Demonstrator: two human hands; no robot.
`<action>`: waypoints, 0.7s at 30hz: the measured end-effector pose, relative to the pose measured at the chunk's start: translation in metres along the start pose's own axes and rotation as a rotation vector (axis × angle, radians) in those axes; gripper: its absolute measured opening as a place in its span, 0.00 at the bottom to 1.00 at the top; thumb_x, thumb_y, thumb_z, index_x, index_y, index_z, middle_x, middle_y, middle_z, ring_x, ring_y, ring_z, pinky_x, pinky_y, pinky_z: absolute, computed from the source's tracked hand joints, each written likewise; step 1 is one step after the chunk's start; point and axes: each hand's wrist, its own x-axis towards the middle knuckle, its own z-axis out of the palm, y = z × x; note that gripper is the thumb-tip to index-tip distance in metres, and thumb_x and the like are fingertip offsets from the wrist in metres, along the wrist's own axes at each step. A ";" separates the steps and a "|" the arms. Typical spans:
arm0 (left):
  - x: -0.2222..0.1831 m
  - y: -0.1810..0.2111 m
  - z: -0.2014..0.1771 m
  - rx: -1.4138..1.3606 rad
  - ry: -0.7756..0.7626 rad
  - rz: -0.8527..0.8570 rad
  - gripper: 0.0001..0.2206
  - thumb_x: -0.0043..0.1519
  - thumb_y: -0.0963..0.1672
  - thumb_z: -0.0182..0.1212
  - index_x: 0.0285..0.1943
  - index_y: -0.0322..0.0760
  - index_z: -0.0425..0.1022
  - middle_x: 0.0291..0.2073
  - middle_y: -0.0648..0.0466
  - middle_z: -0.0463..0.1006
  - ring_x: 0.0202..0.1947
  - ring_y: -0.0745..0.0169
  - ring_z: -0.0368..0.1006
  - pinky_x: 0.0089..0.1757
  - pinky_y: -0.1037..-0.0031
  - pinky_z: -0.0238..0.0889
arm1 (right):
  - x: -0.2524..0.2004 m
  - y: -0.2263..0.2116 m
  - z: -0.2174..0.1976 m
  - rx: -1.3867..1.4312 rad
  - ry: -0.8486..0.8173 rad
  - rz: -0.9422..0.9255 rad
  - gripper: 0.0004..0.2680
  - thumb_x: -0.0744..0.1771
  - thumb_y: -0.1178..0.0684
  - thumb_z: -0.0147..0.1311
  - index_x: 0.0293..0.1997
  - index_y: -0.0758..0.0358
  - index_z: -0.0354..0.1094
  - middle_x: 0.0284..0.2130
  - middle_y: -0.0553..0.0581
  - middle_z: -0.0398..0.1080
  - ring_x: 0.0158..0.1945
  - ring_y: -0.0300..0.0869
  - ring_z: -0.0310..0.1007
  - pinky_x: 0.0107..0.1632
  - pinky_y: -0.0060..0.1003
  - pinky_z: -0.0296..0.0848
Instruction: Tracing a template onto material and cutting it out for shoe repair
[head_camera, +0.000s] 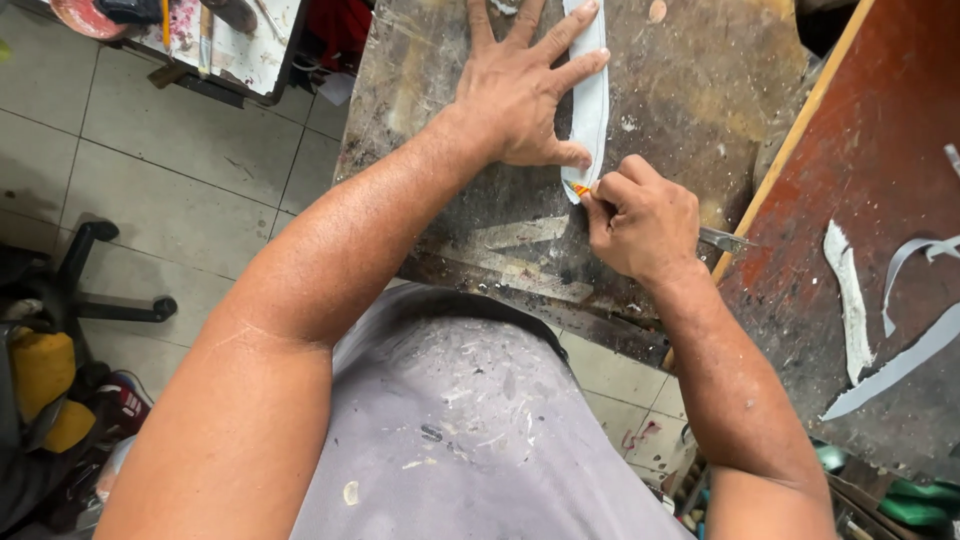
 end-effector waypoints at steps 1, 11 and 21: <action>0.000 0.001 -0.001 0.001 -0.013 -0.008 0.50 0.49 0.73 0.51 0.80 0.63 0.51 0.79 0.60 0.38 0.76 0.37 0.30 0.60 0.18 0.23 | -0.003 0.001 0.001 0.022 0.003 -0.004 0.11 0.66 0.47 0.65 0.27 0.54 0.64 0.29 0.50 0.61 0.23 0.54 0.65 0.20 0.51 0.60; 0.003 -0.001 0.007 0.019 0.001 -0.015 0.52 0.48 0.75 0.47 0.81 0.64 0.48 0.80 0.59 0.34 0.77 0.36 0.24 0.60 0.18 0.15 | -0.006 0.005 0.000 0.011 0.017 -0.031 0.10 0.65 0.49 0.64 0.26 0.53 0.64 0.28 0.48 0.61 0.23 0.52 0.65 0.18 0.47 0.60; -0.001 0.002 0.001 -0.005 -0.013 0.005 0.49 0.49 0.72 0.51 0.80 0.63 0.51 0.80 0.60 0.39 0.77 0.36 0.30 0.60 0.19 0.19 | -0.001 -0.004 -0.009 -0.037 0.004 -0.082 0.09 0.64 0.48 0.63 0.27 0.53 0.66 0.28 0.51 0.61 0.23 0.55 0.67 0.18 0.50 0.60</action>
